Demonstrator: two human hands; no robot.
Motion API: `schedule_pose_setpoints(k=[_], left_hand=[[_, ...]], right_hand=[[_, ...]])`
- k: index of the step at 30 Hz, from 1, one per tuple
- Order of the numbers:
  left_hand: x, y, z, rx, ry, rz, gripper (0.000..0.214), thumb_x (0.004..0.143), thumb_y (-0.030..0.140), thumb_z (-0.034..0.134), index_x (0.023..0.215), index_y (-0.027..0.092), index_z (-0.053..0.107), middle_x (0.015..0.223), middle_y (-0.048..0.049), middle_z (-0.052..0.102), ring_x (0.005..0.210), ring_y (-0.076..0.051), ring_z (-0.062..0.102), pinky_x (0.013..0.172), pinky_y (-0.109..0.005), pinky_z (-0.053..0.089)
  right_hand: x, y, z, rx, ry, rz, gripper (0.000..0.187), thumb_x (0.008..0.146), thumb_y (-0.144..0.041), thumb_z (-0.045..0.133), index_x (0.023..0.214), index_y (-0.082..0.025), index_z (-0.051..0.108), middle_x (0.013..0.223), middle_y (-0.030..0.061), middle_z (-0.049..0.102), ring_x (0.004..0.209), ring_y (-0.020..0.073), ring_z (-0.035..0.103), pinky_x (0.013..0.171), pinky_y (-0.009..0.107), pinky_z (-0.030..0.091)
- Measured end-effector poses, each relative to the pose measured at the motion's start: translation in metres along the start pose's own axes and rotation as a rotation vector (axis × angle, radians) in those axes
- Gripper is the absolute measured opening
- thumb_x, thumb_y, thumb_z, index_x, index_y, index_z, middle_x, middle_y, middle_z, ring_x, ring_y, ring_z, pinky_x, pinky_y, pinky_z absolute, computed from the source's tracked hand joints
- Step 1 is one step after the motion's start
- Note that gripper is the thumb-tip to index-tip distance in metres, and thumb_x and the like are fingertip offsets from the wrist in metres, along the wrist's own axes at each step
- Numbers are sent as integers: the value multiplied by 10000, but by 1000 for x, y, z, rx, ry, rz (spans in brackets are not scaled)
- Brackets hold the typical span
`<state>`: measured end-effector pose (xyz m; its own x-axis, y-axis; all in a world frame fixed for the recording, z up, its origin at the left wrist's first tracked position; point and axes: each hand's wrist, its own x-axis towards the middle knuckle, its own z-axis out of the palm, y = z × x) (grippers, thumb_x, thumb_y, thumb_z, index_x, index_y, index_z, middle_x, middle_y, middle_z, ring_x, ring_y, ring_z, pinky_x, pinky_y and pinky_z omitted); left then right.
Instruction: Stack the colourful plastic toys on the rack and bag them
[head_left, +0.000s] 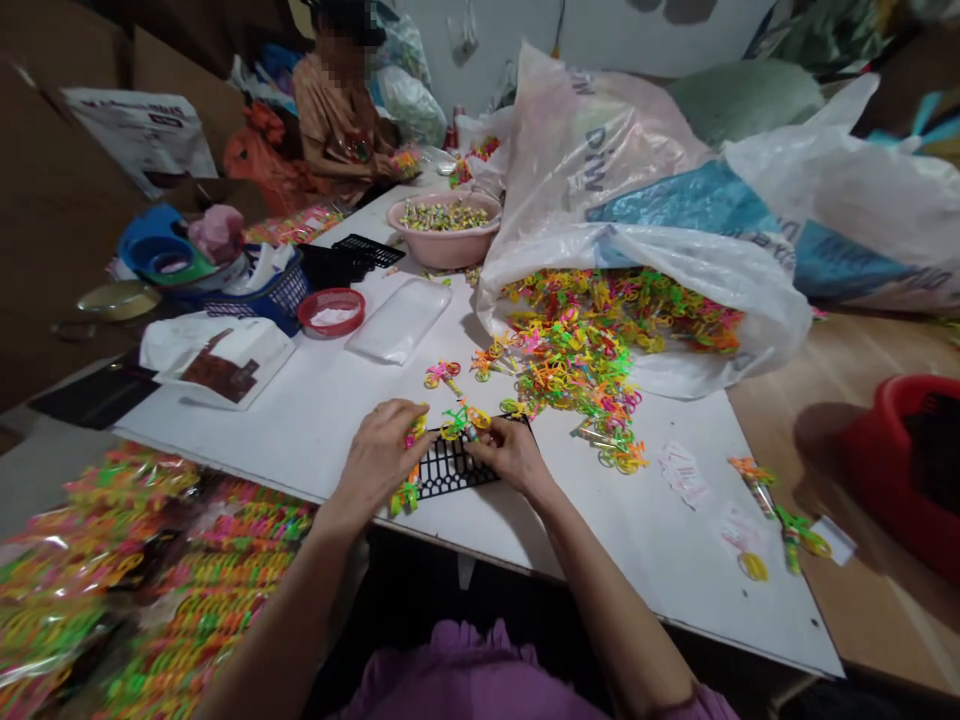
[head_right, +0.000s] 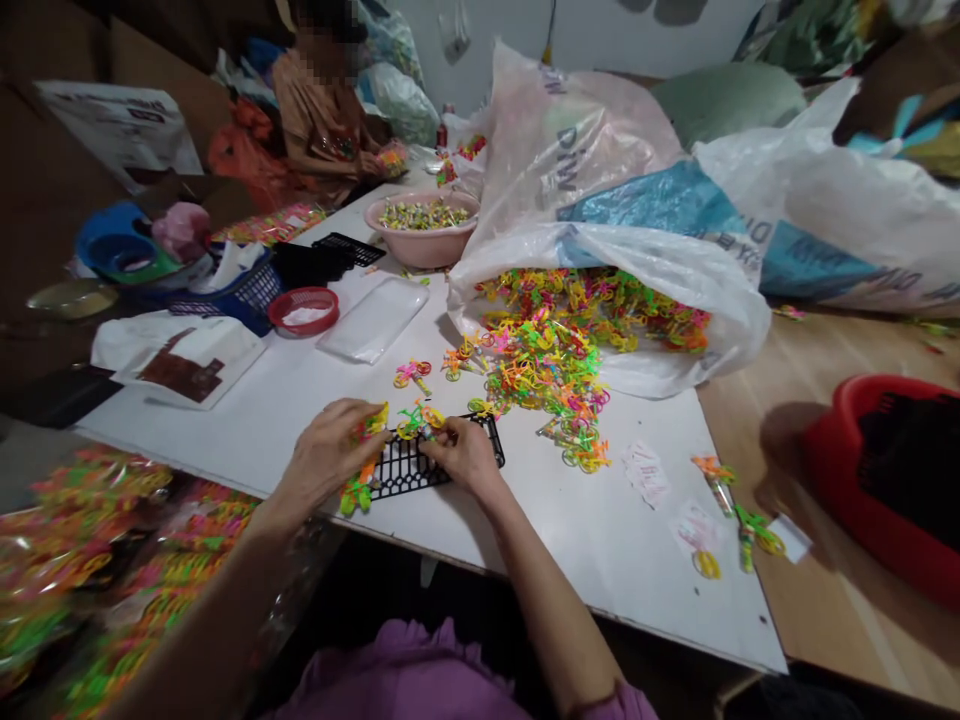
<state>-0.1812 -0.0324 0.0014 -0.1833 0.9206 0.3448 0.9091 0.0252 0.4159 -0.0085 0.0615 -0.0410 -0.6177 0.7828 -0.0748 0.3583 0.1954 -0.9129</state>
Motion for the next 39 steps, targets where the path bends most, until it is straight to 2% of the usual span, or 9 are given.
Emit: schedule_pose_setpoints(k=[3,8,15,20,23,26,29,34,39], left_hand=[[9,20,-5,-199,-33,-79,470,723,451,646,1104,187,569,1096,-65,595,1011,-205,547,879,-332,431],[16,45,-9,-382,-249,-211,230,743,408,604,716,181,625,754,1,628,744,-154,580,688,-278,436],[6,37,-27,-402,-141,-102,218,760,387,612,743,170,636,828,-21,620,811,-156,575,765,-301,431],[1,32,-32,-368,-348,39,327,733,388,651,1000,204,612,985,-18,625,917,-162,564,816,-298,420],[4,36,-32,-339,-410,91,208,783,395,591,824,194,621,815,16,612,781,-132,556,723,-263,407],[5,39,-29,-305,-412,116,267,809,433,550,749,174,584,746,19,576,716,-122,526,668,-248,385],[0,41,-22,-245,-396,172,308,851,431,487,709,166,548,712,12,546,698,-123,502,651,-248,372],[-9,42,-21,-229,-351,168,290,851,421,499,732,169,581,721,-1,572,717,-134,528,668,-261,402],[-20,29,-43,-227,47,-52,240,859,367,497,958,178,608,921,-34,626,865,-149,572,787,-286,452]], right_hand=[[-15,-20,-1,-131,-30,-59,131,699,-270,630,678,-163,557,568,-61,461,518,78,403,501,194,272],[-31,-41,-2,-371,9,-163,110,724,-257,638,765,-168,588,684,-17,533,601,107,453,556,214,294],[-36,-28,22,-333,40,-148,62,728,-222,608,763,-175,587,703,-21,508,615,104,452,573,214,305],[-36,-26,27,-323,-43,-144,78,723,-231,605,741,-167,565,668,-28,491,605,103,439,552,209,278],[-36,-35,13,-410,-121,-229,52,742,-214,591,754,-168,569,701,-22,488,640,109,451,573,214,280],[-40,-42,4,-423,-196,-274,67,773,-212,578,825,-173,593,738,-15,501,668,113,473,598,213,300],[-46,-42,6,-416,-204,-261,155,776,-210,588,926,-176,599,792,-1,534,695,120,495,625,213,329],[-48,-36,14,-432,-167,-234,84,765,-223,589,837,-180,597,769,2,543,709,132,511,634,220,344],[-44,-15,34,-274,29,-62,155,733,-297,613,829,-187,561,747,0,584,695,144,532,615,225,364]])
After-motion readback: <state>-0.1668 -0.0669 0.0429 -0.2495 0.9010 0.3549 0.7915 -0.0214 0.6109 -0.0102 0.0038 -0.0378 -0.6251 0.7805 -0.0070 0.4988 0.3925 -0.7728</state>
